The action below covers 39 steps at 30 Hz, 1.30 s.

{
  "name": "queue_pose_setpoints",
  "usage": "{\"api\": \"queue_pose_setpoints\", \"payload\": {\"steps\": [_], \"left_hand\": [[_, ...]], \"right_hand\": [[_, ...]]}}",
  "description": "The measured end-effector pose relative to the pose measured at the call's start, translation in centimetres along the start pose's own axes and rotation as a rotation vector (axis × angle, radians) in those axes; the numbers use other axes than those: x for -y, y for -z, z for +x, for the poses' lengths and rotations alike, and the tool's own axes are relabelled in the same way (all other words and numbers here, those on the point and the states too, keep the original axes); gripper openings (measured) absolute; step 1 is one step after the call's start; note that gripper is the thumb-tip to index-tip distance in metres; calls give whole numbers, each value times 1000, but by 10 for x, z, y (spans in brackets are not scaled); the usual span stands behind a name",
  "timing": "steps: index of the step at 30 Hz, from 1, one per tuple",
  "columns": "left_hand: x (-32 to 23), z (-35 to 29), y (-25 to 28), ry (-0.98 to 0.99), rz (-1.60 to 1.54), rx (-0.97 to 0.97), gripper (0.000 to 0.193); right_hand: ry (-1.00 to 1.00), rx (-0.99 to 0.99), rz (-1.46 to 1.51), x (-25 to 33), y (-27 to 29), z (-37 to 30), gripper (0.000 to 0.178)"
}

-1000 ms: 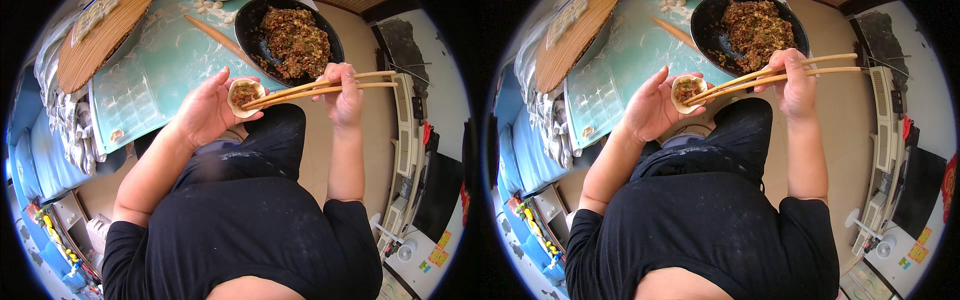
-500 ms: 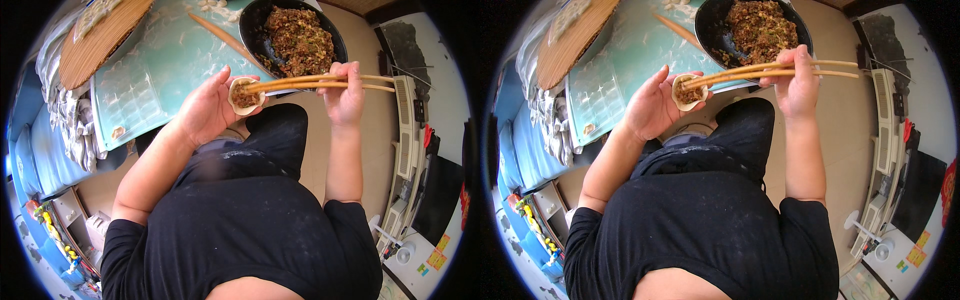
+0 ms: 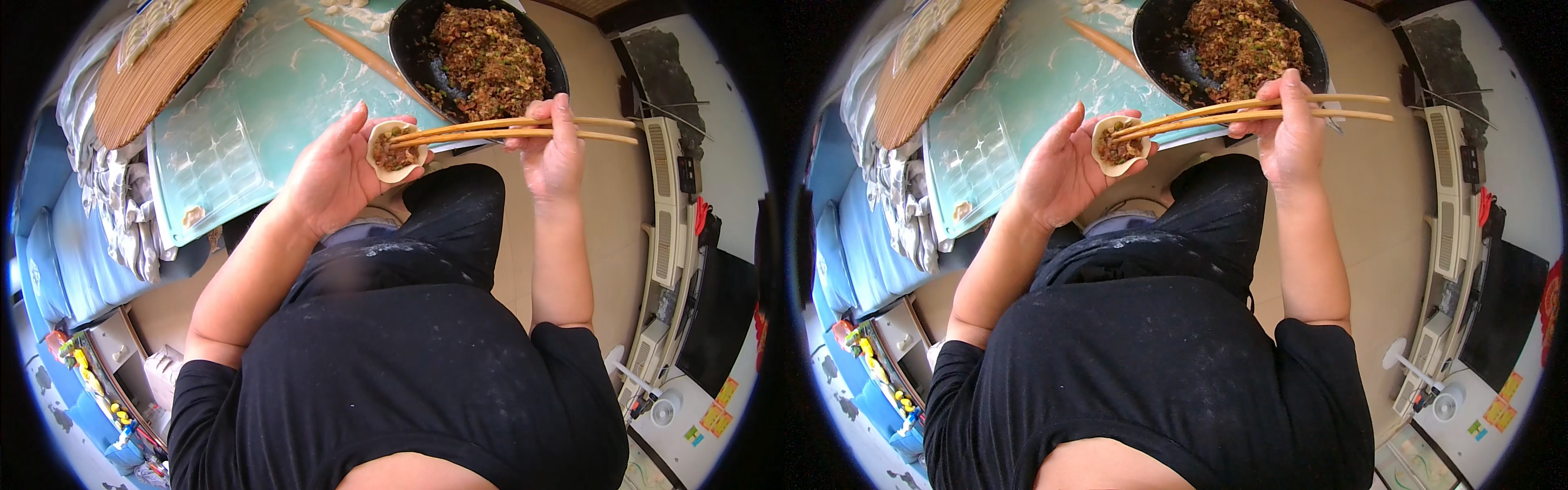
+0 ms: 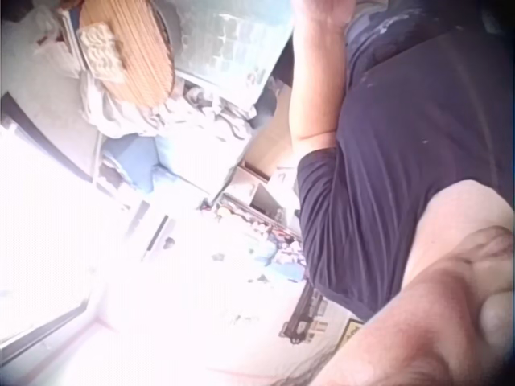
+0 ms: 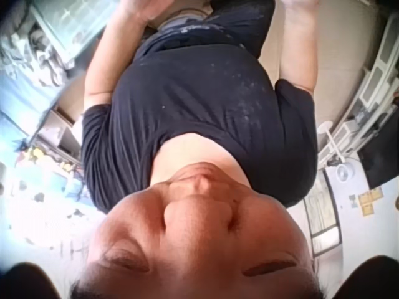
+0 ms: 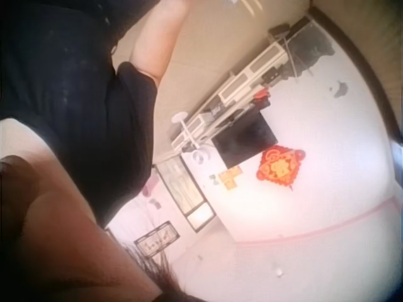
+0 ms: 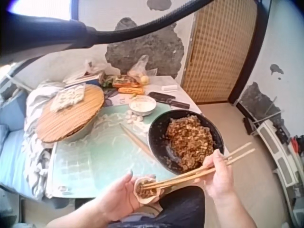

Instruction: The person prepares dumplings by rolling small dough balls into flat circles using a rolling pin. They use chopsticks to place a meat and vegetable filling onto the dough, then fold and pleat the edges to seal the dumplings. The finished dumplings are placed into a plastic tray on the table.

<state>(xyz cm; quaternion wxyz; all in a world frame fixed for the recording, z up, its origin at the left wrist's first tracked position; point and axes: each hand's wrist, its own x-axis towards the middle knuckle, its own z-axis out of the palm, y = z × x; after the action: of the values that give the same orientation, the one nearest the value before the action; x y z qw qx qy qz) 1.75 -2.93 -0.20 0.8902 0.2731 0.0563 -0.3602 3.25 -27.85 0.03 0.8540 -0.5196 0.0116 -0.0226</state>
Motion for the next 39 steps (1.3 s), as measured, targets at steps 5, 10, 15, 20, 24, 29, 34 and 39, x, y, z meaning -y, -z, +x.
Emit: {"api": "queue_pose_setpoints", "payload": {"steps": [5, 10, 15, 20, 24, 29, 34, 39], "left_hand": [[0, 1, 0, -21, -19, -30, 56], [0, 1, 9, -32, -59, -63, 53], [6, 5, 24, -29, -172, -279, 48], [10, 0, 27, 46, -146, -245, 47], [11, -2, 30, 35, -106, -216, 48], [10, -4, 25, -37, -124, -207, 48], [6, -6, 17, -13, -99, -67, 46], [16, -4, 12, 44, -114, -29, 44]], "right_hand": [[59, 41, 5, -5, -1, -3, 32], [126, -108, 88, 11, 26, 2, 32], [210, -557, -448, -7, 57, 8, 30], [277, -570, -936, -33, 92, -2, 33], [74, -627, -1161, -30, 91, -3, 37], [-164, -607, -710, -33, 87, -14, 38], [-113, -182, -929, -52, 44, -59, 18], [810, 416, -1110, -29, -44, -55, 29]]}}
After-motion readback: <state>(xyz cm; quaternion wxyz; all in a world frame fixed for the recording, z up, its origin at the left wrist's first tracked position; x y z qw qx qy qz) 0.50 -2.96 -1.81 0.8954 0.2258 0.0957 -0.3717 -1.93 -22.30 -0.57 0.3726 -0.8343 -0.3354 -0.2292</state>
